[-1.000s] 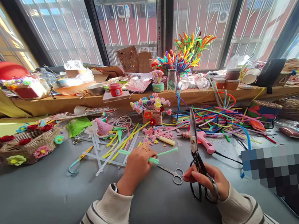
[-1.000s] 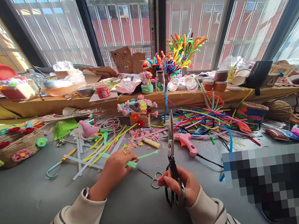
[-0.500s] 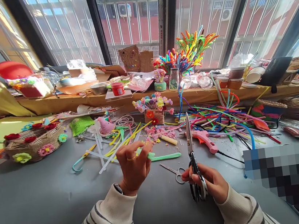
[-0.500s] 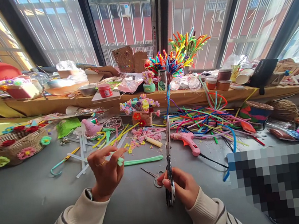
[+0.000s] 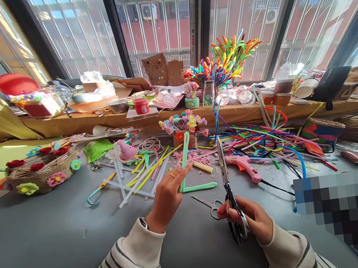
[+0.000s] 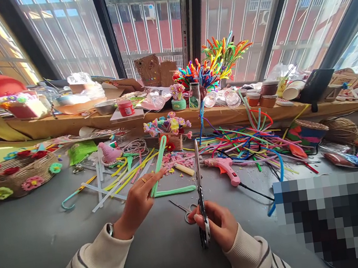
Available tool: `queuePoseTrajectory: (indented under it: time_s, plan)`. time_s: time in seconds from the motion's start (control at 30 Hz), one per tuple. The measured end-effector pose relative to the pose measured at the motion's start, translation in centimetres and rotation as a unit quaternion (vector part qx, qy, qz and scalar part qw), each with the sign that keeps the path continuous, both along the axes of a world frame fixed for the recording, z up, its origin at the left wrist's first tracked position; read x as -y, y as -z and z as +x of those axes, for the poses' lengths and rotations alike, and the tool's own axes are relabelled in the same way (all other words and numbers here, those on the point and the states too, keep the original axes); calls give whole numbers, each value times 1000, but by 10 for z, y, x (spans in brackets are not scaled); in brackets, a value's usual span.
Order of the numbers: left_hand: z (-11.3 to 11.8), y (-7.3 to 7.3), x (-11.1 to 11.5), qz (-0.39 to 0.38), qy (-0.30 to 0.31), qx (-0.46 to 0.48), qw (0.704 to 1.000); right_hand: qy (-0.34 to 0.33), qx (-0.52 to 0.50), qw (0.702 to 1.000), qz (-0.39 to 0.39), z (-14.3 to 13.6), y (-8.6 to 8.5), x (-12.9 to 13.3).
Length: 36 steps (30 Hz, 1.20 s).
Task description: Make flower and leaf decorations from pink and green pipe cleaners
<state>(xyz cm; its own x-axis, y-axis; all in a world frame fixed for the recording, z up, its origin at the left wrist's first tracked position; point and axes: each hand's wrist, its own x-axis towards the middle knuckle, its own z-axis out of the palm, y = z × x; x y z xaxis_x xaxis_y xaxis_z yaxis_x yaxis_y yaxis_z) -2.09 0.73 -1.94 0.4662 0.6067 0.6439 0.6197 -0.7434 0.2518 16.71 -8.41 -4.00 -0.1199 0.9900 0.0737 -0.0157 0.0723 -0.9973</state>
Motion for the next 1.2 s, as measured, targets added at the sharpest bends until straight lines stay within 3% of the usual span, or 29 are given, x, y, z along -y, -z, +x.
queuePoseTrajectory:
  time_s: [0.23,0.37,0.57,0.67,0.97,1.2]
  plan:
    - [5,-9,6,-90,40,4,995,-34,-11,999,21,3,0,1]
    - [4,-7,4,-138,50,73,986,-117,-68,991,19,7,-1,2]
    - [5,-4,2,-254,32,178,950,-206,-113,971,33,10,-3,4]
    - [5,-6,2,-265,12,200,943,-215,-122,968,38,9,-4,5]
    - [5,-1,-3,-247,12,144,958,-229,-123,965,21,7,-5,7]
    - [4,2,-2,-246,59,121,960,-225,-129,965,35,8,2,4]
